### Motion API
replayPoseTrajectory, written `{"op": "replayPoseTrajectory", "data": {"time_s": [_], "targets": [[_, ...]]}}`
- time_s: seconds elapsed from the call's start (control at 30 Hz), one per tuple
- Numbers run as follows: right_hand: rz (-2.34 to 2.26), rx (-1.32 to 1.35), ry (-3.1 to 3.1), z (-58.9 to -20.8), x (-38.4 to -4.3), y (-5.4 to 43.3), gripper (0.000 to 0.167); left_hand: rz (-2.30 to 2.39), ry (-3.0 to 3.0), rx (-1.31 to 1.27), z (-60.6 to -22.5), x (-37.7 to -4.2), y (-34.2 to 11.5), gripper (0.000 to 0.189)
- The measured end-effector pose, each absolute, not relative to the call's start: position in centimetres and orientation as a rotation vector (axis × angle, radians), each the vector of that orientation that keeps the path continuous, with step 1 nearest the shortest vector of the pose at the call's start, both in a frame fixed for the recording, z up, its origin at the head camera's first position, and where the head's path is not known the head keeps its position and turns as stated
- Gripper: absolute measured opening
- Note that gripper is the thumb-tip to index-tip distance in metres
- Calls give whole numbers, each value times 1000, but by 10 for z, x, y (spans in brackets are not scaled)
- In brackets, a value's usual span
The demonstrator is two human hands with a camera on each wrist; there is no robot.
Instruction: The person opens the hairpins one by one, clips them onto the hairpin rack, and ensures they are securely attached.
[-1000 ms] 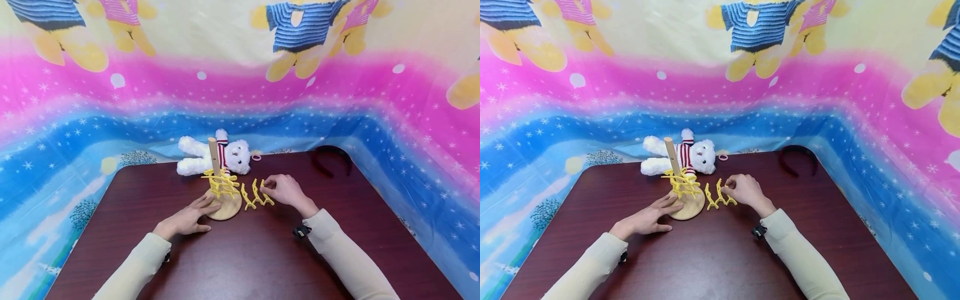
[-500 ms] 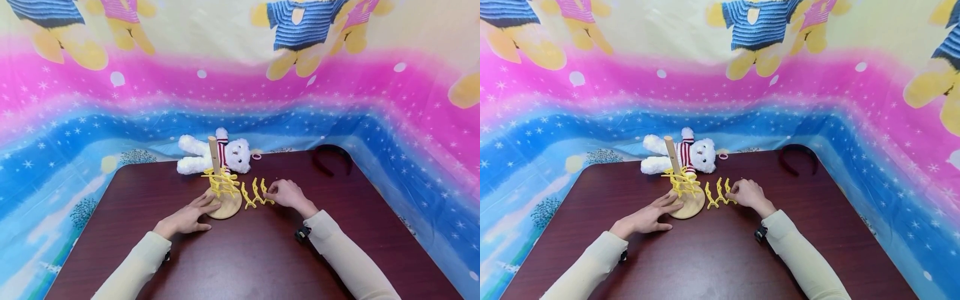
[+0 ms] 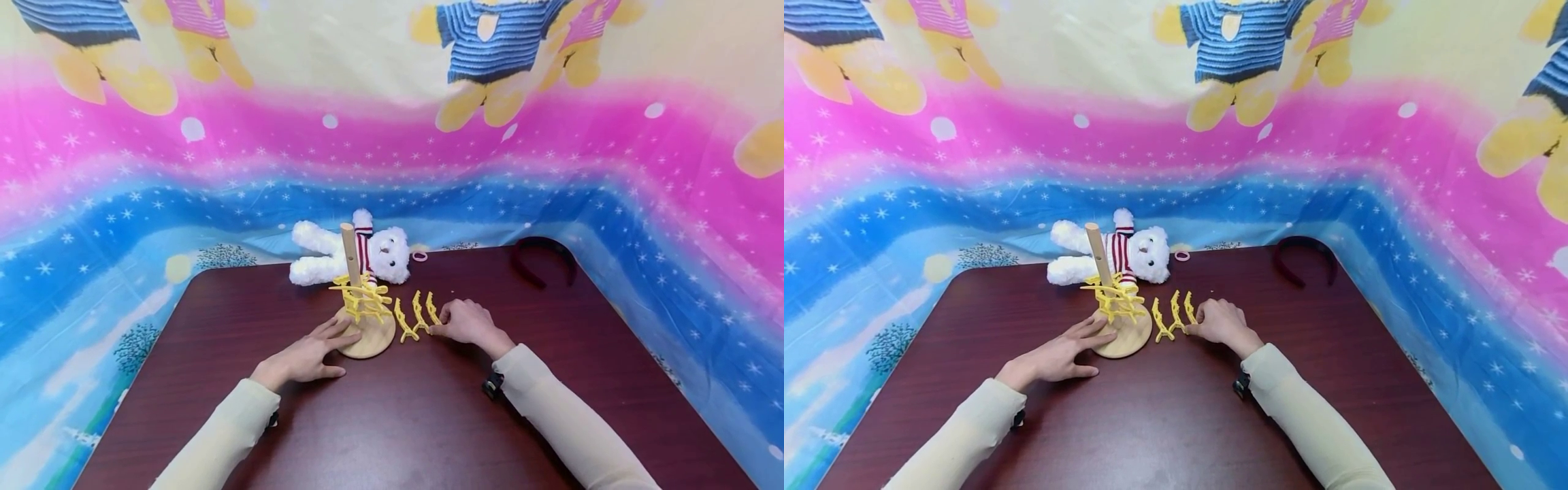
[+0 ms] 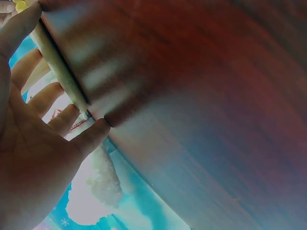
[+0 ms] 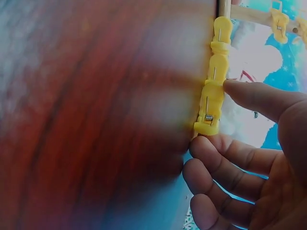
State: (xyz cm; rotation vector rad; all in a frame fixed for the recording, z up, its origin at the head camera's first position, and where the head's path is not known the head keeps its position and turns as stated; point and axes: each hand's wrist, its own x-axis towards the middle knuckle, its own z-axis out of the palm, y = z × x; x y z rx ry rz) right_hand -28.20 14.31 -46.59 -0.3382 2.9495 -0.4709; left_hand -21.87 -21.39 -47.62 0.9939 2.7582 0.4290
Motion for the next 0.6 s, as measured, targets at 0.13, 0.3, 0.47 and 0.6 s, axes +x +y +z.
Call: {"op": "replayPoseTrajectory", "data": {"time_s": [0.13, 0.3, 0.47, 0.6], "targets": [[-434, -334, 2931, -463, -283, 148, 27, 426, 2759, 995, -476, -219, -214, 72], [-396, -305, 2921, -460, -284, 153, 24, 427, 2756, 995, -476, -220, -214, 72], [-372, -275, 2913, -461, -285, 153, 33, 421, 2763, 1002, -476, -220, -214, 72], [-343, -247, 2909, -462, -285, 152, 39, 420, 2761, 1002, -477, -219, -214, 72]]}}
